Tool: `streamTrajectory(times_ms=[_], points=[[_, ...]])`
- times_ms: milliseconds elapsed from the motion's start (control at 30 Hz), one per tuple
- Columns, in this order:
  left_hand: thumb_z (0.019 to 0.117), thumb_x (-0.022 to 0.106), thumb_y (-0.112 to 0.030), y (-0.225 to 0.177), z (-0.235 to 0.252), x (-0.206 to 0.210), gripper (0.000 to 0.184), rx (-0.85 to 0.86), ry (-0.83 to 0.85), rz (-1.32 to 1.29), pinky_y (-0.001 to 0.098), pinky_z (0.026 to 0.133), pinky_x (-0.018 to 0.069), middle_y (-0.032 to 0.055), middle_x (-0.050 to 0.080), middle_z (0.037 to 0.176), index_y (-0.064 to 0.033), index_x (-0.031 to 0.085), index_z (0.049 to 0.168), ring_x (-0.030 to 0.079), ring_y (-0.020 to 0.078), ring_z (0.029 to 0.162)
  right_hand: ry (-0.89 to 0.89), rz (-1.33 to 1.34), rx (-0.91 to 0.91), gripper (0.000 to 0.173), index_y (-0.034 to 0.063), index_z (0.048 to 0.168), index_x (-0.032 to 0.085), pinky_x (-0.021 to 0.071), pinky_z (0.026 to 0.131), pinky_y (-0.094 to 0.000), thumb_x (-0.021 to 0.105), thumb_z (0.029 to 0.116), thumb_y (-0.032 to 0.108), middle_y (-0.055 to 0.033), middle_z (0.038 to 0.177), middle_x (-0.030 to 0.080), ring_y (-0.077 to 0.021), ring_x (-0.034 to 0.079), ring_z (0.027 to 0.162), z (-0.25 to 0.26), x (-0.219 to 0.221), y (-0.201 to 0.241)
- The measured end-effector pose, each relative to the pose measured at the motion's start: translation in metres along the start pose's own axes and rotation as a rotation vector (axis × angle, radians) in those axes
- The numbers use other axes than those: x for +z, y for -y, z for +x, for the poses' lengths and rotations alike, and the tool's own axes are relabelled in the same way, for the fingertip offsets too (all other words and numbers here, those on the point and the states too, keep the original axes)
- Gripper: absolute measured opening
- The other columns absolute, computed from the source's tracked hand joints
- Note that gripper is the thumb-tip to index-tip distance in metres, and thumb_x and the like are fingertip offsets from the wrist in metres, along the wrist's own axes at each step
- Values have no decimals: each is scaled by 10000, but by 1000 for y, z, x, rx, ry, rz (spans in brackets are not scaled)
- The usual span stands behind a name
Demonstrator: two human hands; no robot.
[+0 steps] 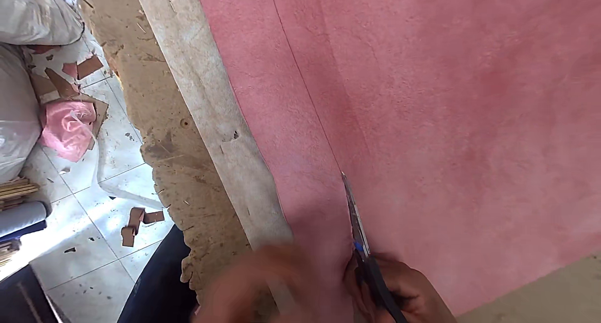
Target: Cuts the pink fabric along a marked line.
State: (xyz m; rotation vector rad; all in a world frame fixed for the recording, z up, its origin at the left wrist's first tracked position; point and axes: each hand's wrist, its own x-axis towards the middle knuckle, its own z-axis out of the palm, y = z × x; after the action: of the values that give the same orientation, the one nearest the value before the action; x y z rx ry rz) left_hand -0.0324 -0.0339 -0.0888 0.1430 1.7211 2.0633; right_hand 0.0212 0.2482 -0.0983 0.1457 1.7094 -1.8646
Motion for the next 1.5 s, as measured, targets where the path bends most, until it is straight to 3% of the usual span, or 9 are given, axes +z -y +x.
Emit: streamTrajectory(times_ms=[67,100,200,267,333,433,500,1100,1500], points=[[998,677,-327,-12,29,-17,579,-129,-259,-261,604,1118,471,194,526,1477,-62,478,1474,507,403,1376,12,22,-5,311,64,838,683,528,606,-247,732,962,345,-48,844,672,-93,624,718,1,-1,0],[995,685,-266,-16,37,-18,710,-188,-298,-414,630,1130,446,220,438,1559,-41,337,1571,450,433,1422,16,30,-8,312,66,837,684,527,608,-254,731,962,349,-49,843,671,-98,622,718,2,-2,1],[955,735,-188,-23,53,-5,862,-360,-222,-581,525,957,584,247,558,1413,-51,191,1610,649,378,1175,25,40,-5,333,76,839,687,544,632,-267,719,968,382,-44,841,674,-105,635,735,2,-2,2],[929,772,-190,-17,64,2,725,-417,-148,-536,407,831,623,202,681,1197,-6,385,1514,710,275,960,25,42,1,349,70,837,686,551,634,-286,717,967,393,-53,829,674,-118,637,725,0,-3,2],[916,791,-208,-10,74,7,465,-409,-103,-413,365,725,648,149,738,1032,27,606,1272,733,229,829,22,33,9,369,69,820,677,550,639,-294,720,962,406,-55,814,669,-122,634,717,0,-4,2],[928,783,-279,-6,79,10,259,-359,-124,-175,348,682,662,56,763,870,-42,731,1020,745,167,745,21,38,28,363,80,823,681,552,651,-297,725,956,415,-51,821,674,-122,639,728,2,-1,3],[944,766,-270,-3,76,12,203,-342,-173,-112,341,651,651,37,750,799,-68,751,932,731,151,700,18,39,29,375,78,830,681,542,631,-286,719,957,429,-49,824,669,-117,633,723,2,2,4],[961,736,-153,2,69,-6,152,-318,-28,-247,309,642,639,66,754,814,-1,729,953,728,136,698,37,2,37,649,124,1011,677,532,671,-265,518,929,747,-32,904,665,-115,640,818,49,9,39],[950,748,-146,1,69,-10,151,-330,-15,-243,288,625,619,64,745,799,4,730,944,712,113,684,-34,-43,77,471,154,950,678,520,646,-169,635,942,624,65,873,646,10,610,771,54,6,50]])
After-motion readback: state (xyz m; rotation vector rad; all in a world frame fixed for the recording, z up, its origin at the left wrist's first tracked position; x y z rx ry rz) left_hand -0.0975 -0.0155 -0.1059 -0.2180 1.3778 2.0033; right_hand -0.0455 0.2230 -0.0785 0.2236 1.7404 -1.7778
